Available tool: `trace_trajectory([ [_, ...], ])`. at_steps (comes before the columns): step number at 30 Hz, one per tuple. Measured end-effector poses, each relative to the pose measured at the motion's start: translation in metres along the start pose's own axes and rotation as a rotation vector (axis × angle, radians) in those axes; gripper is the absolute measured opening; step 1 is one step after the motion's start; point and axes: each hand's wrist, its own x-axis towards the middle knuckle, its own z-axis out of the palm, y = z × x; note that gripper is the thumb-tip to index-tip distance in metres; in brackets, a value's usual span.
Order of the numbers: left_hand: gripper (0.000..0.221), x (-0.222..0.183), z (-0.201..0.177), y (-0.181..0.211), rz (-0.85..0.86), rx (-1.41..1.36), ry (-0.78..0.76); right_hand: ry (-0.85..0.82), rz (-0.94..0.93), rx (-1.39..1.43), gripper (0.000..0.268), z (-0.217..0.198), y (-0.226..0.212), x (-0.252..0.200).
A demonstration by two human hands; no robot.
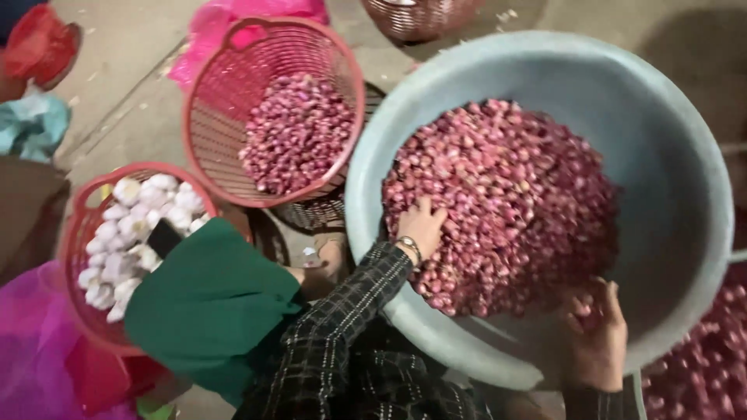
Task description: Sorting and cleaning small red onions (shallots) in a large basin and transferring them to baskets.
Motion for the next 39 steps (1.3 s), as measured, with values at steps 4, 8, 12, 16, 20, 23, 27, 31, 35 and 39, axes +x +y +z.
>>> trace_trajectory([
  [4,0.030,0.000,-0.009,0.004,-0.026,-0.041,-0.102,-0.110,-0.006,0.185,0.030,-0.045,0.010,0.023],
  [8,0.039,0.002,-0.011,0.006,-0.034,-0.030,-0.149,0.185,0.042,0.399,0.046,0.002,0.000,0.007],
  [12,0.036,0.002,-0.012,0.004,-0.031,-0.047,-0.131,0.157,0.053,0.279,0.010,-0.001,0.007,0.014],
  [16,0.033,0.002,-0.015,0.008,-0.036,-0.073,-0.144,-0.224,0.054,0.224,0.020,-0.032,0.009,0.025],
  [20,0.032,0.004,-0.039,0.015,-0.077,-0.096,-0.323,-0.196,0.049,0.238,0.027,-0.014,0.005,0.007],
  [23,0.030,-0.003,-0.030,0.017,-0.057,-0.054,-0.305,0.168,0.061,0.361,0.033,0.007,0.004,0.004],
  [27,0.040,0.000,-0.020,0.018,-0.016,0.053,-0.303,0.097,0.080,0.307,0.022,-0.031,0.007,0.029],
  [31,0.035,0.001,0.029,0.019,-0.130,0.102,-0.330,-0.099,0.181,0.332,0.020,-0.008,0.001,0.020],
  [35,0.046,0.002,0.009,0.019,-0.109,0.183,-0.416,-0.254,0.158,0.474,0.007,-0.003,-0.001,0.006],
  [39,0.046,0.004,0.003,0.019,-0.062,0.077,-0.426,-0.241,0.166,0.469,0.005,0.004,-0.001,0.001],
])
